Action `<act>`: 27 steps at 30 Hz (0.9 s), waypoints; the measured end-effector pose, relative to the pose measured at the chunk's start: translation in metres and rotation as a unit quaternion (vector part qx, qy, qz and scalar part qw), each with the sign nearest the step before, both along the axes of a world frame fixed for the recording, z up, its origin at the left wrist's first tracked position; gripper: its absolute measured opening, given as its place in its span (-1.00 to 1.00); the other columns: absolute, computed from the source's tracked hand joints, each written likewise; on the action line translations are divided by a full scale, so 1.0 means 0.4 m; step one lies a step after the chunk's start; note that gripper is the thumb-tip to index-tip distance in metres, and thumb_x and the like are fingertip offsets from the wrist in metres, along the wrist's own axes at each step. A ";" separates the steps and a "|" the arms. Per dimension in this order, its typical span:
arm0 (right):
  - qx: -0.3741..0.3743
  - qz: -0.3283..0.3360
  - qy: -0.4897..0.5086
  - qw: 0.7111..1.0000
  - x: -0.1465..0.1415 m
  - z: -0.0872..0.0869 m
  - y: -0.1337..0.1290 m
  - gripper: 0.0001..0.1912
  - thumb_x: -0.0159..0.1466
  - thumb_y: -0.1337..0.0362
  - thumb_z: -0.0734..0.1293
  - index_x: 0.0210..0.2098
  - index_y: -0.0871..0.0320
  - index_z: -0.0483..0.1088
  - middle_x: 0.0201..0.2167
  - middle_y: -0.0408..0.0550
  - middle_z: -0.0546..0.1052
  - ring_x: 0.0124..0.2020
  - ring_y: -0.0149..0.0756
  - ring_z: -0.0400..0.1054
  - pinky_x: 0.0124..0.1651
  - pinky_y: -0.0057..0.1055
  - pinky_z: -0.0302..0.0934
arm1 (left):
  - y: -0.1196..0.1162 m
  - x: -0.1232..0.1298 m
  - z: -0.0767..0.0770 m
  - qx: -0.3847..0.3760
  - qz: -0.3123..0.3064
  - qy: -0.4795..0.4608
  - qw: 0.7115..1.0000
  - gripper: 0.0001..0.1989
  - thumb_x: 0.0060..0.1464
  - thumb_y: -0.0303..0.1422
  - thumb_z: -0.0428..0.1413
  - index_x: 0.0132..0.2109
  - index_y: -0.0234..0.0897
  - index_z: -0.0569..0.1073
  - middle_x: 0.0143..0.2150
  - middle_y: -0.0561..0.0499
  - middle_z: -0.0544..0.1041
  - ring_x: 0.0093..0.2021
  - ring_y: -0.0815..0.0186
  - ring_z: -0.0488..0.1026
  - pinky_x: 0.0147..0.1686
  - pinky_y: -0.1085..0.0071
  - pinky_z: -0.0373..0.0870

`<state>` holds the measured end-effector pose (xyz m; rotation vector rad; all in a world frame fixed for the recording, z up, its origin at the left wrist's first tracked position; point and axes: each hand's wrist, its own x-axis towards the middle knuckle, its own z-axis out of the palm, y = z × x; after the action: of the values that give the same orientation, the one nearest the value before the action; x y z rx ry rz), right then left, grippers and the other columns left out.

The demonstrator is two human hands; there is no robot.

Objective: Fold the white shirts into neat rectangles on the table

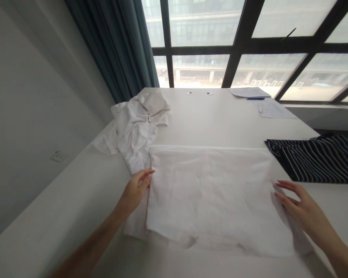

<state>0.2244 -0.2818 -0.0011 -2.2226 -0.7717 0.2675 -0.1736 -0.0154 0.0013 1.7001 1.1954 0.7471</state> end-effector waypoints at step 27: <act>-0.096 0.043 -0.072 0.992 0.061 -0.016 0.066 -0.45 0.00 0.00 0.24 -0.03 0.05 0.22 -0.46 -0.04 0.49 -0.53 -0.06 0.39 -0.39 -0.23 0.20 | 0.094 0.022 -0.037 0.117 -0.060 0.171 0.976 -0.53 -0.04 -0.36 0.16 0.07 -0.33 0.47 -0.05 -0.07 0.42 -0.43 0.40 0.35 -0.26 0.36 0.45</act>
<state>0.2488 -0.2555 -0.0076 -2.4138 -0.9561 0.2337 -0.1646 0.0223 -0.0135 2.1421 1.2586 0.5511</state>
